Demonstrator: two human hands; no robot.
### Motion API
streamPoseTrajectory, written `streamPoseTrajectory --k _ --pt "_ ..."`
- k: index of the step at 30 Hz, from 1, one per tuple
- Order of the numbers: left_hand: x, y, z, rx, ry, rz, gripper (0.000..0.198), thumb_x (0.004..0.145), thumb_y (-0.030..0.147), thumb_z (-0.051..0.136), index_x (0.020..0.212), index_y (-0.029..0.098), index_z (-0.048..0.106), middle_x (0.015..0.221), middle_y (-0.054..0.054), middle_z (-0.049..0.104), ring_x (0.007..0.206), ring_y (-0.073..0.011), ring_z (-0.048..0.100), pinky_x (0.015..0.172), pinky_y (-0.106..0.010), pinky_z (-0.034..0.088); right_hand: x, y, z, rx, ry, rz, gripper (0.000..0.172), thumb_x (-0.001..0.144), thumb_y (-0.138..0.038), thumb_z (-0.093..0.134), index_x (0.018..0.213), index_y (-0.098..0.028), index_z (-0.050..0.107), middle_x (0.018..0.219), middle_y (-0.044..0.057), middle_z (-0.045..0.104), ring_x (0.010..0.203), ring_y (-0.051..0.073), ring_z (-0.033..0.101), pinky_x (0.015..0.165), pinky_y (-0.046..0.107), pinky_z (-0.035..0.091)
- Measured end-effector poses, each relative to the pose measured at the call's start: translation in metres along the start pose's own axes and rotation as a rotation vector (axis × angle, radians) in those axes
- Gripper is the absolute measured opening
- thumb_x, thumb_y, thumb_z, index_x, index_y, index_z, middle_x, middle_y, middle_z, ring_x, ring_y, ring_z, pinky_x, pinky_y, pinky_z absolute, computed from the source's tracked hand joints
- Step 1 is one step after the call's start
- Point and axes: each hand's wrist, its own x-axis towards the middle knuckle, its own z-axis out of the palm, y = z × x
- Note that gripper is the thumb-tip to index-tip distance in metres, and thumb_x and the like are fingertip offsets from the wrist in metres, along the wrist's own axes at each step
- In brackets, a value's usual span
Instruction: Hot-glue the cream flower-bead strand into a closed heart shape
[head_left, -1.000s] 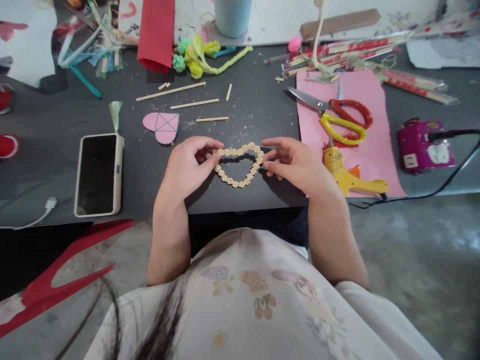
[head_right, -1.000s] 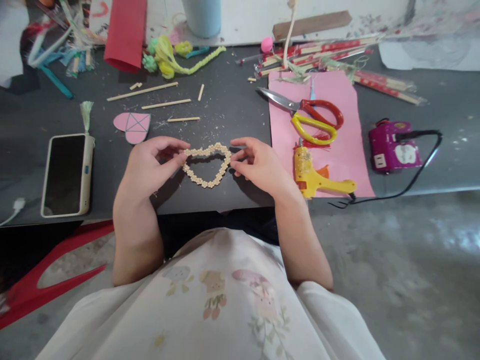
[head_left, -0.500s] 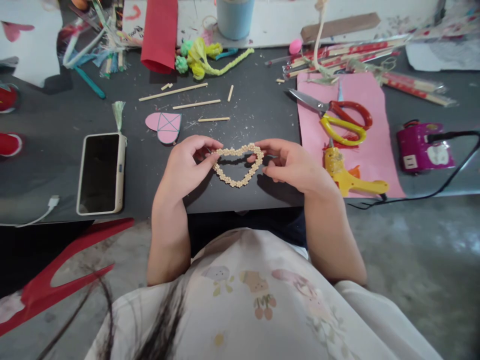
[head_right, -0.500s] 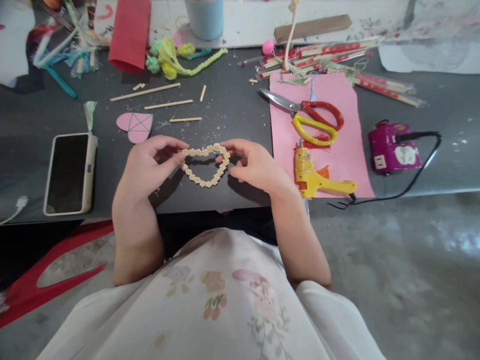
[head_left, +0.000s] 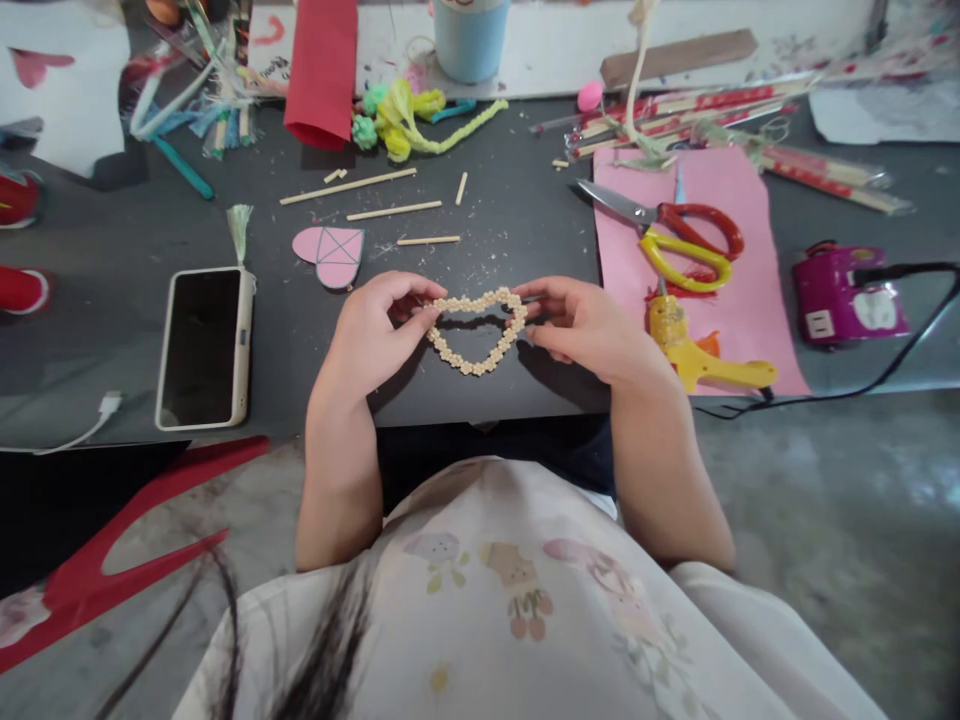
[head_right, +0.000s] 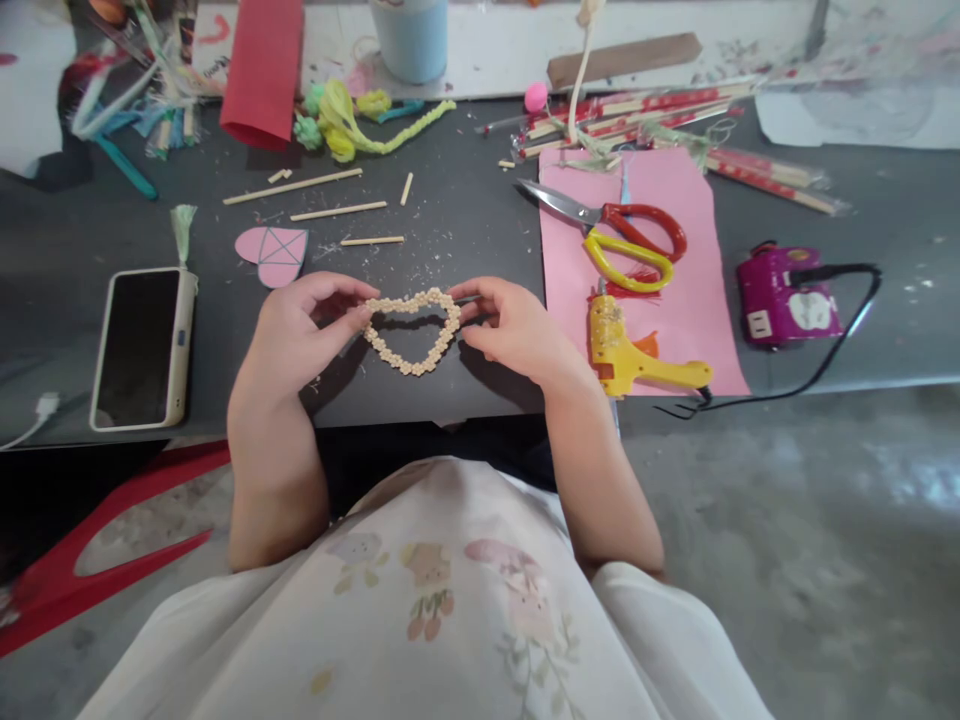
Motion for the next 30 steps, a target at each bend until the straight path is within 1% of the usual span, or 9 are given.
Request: streamPoseTrajectory --k 5,9,16,20,22,25,27,28,30 --pt "0.000 0.002 0.000 0.022 -0.005 -0.017 0.015 0.082 0.018 0.067 0.095 0.021 0.073 0.093 -0.001 0.072 0.076 -0.0130 0.063 0.072 -0.028 0.051 0.000 0.006 -0.002 -0.171 0.053 -0.119 0.030 0.072 -0.024 0.070 0.102 -0.017 0.072 0.086 0.002 0.072 0.071 0.014 0.062 0.064 0.028 0.049" --pt "0.000 0.003 -0.001 0.030 -0.001 -0.014 0.015 0.082 0.018 0.066 0.096 0.021 0.073 0.092 -0.001 0.072 0.076 -0.0129 0.063 0.072 -0.027 0.050 -0.001 0.005 -0.003 -0.307 0.096 -0.161 0.013 0.077 -0.029 0.069 0.083 -0.019 0.076 0.077 0.002 0.073 0.070 0.015 0.063 0.067 0.030 0.049" --pt "0.000 0.000 -0.001 0.009 0.007 0.003 0.015 0.080 0.018 0.068 0.093 0.022 0.073 0.090 -0.001 0.072 0.074 -0.0133 0.063 0.070 -0.028 0.050 -0.009 -0.006 -0.004 -0.384 0.113 -0.079 0.013 0.077 -0.030 0.068 0.078 -0.022 0.078 0.073 0.001 0.075 0.060 0.014 0.061 0.062 0.030 0.048" --pt "0.000 -0.001 -0.001 0.011 0.005 0.005 0.013 0.081 0.019 0.069 0.092 0.023 0.073 0.090 -0.001 0.071 0.074 -0.0140 0.062 0.070 -0.029 0.049 -0.013 -0.007 -0.008 -0.376 0.153 -0.076 0.016 0.076 -0.032 0.068 0.075 -0.020 0.078 0.068 0.002 0.073 0.058 0.014 0.060 0.059 0.030 0.047" --pt "0.000 -0.002 -0.001 0.009 0.006 0.001 0.014 0.080 0.018 0.069 0.093 0.023 0.072 0.090 -0.001 0.072 0.074 -0.0140 0.062 0.070 -0.029 0.049 -0.016 -0.006 -0.011 -0.387 0.219 -0.066 0.015 0.076 -0.033 0.068 0.076 -0.021 0.077 0.069 0.003 0.073 0.059 0.015 0.061 0.059 0.030 0.047" --pt "-0.001 -0.001 -0.001 0.010 0.007 -0.004 0.014 0.080 0.018 0.068 0.092 0.023 0.072 0.090 -0.001 0.072 0.074 -0.0136 0.062 0.069 -0.029 0.049 -0.021 -0.005 -0.016 -0.473 0.436 -0.048 0.012 0.077 -0.032 0.068 0.078 -0.023 0.077 0.074 0.003 0.073 0.064 0.018 0.063 0.061 0.033 0.046" --pt "-0.001 -0.001 -0.001 0.007 0.003 -0.006 0.014 0.080 0.018 0.068 0.093 0.023 0.072 0.091 -0.001 0.071 0.073 -0.0132 0.062 0.068 -0.029 0.049 -0.025 -0.006 -0.017 -0.527 0.520 -0.026 0.011 0.077 -0.032 0.069 0.080 -0.024 0.077 0.073 0.003 0.071 0.065 0.019 0.062 0.063 0.035 0.045" --pt "-0.001 0.000 -0.002 0.004 0.002 -0.006 0.014 0.080 0.019 0.068 0.093 0.022 0.072 0.091 -0.001 0.071 0.074 -0.0130 0.061 0.068 -0.029 0.048 -0.026 -0.007 -0.016 -0.543 0.507 -0.019 0.011 0.076 -0.032 0.070 0.081 -0.024 0.077 0.072 0.002 0.070 0.064 0.019 0.061 0.063 0.035 0.045" --pt "-0.001 0.000 -0.002 -0.003 -0.007 -0.003 0.014 0.081 0.021 0.068 0.094 0.020 0.072 0.092 -0.002 0.071 0.075 -0.0124 0.061 0.070 -0.029 0.049 -0.028 -0.009 -0.011 -0.546 0.392 -0.018 0.012 0.075 -0.029 0.071 0.084 -0.023 0.077 0.070 0.001 0.069 0.061 0.017 0.059 0.064 0.033 0.045"
